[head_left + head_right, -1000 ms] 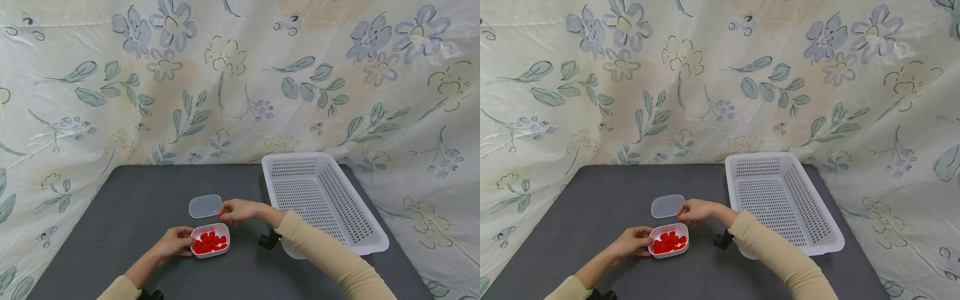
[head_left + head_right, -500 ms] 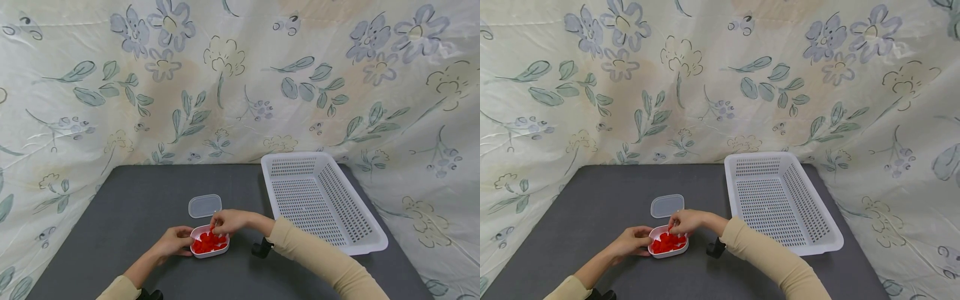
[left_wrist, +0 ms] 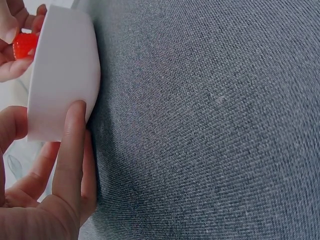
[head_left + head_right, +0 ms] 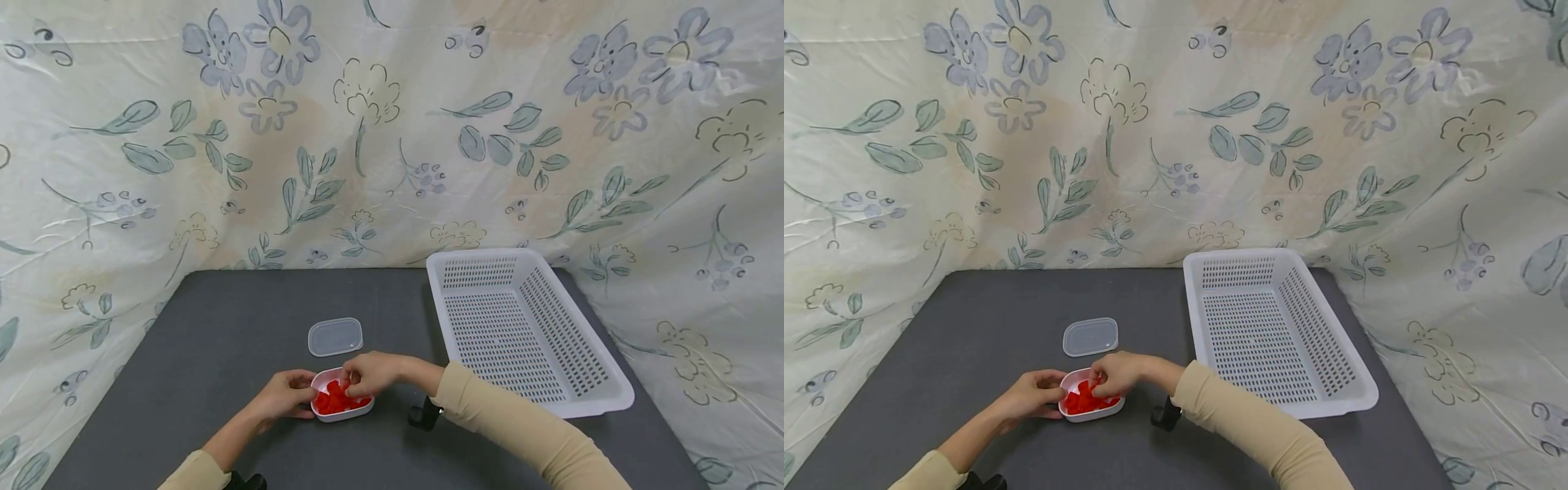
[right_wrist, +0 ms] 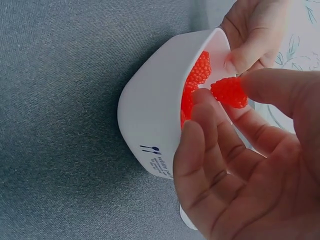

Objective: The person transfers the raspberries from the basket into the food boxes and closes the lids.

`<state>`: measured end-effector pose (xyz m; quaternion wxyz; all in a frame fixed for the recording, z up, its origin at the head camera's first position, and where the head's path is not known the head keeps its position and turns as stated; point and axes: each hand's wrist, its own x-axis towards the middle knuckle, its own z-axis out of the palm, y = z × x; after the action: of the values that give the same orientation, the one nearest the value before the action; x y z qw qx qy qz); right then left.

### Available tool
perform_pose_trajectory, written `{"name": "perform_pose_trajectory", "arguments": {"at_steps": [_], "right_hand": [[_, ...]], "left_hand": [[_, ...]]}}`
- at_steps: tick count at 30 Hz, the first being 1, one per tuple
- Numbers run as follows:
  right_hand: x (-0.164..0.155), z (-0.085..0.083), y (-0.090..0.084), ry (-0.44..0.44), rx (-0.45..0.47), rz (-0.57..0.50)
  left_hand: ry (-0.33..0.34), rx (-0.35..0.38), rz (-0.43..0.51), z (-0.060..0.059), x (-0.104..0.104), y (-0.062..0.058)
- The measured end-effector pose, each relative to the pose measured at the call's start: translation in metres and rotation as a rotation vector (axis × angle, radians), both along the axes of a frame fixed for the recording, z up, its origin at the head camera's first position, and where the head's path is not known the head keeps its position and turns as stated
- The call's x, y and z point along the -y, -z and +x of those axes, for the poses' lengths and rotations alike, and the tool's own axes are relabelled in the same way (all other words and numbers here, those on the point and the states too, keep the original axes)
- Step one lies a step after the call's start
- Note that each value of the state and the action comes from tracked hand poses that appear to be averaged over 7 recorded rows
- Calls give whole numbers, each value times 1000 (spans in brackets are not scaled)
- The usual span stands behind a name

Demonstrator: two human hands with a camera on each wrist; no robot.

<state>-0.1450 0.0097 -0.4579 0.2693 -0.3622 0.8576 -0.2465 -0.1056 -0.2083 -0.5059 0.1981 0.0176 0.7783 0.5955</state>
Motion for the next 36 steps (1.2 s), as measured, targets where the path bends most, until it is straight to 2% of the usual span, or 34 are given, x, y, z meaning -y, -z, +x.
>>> {"name": "perform_pose_trajectory", "arguments": {"at_steps": [5, 8, 14, 19, 26, 29, 36], "right_hand": [[0, 0, 0, -2, -12, 2], [0, 0, -2, 27, 4, -14], [0, -4, -5, 110, -30, -54], [1, -14, -8, 205, -67, -82], [-1, -30, -10, 337, -124, -105], [-2, -36, -11, 369, -136, -115], [-1, -47, -9, 435, -119, -142]], "left_hand": [[0, -5, -4, 1, 0, 0], [1, -4, -6, 1, 0, 1], [-14, -2, -17, 1, 0, 2], [-19, 3, -29, 1, 1, 1], [-18, 20, -74, -2, 1, -8], [-47, -8, -86, -6, 1, -13], [-168, -100, -93, -22, 2, -19]]}}
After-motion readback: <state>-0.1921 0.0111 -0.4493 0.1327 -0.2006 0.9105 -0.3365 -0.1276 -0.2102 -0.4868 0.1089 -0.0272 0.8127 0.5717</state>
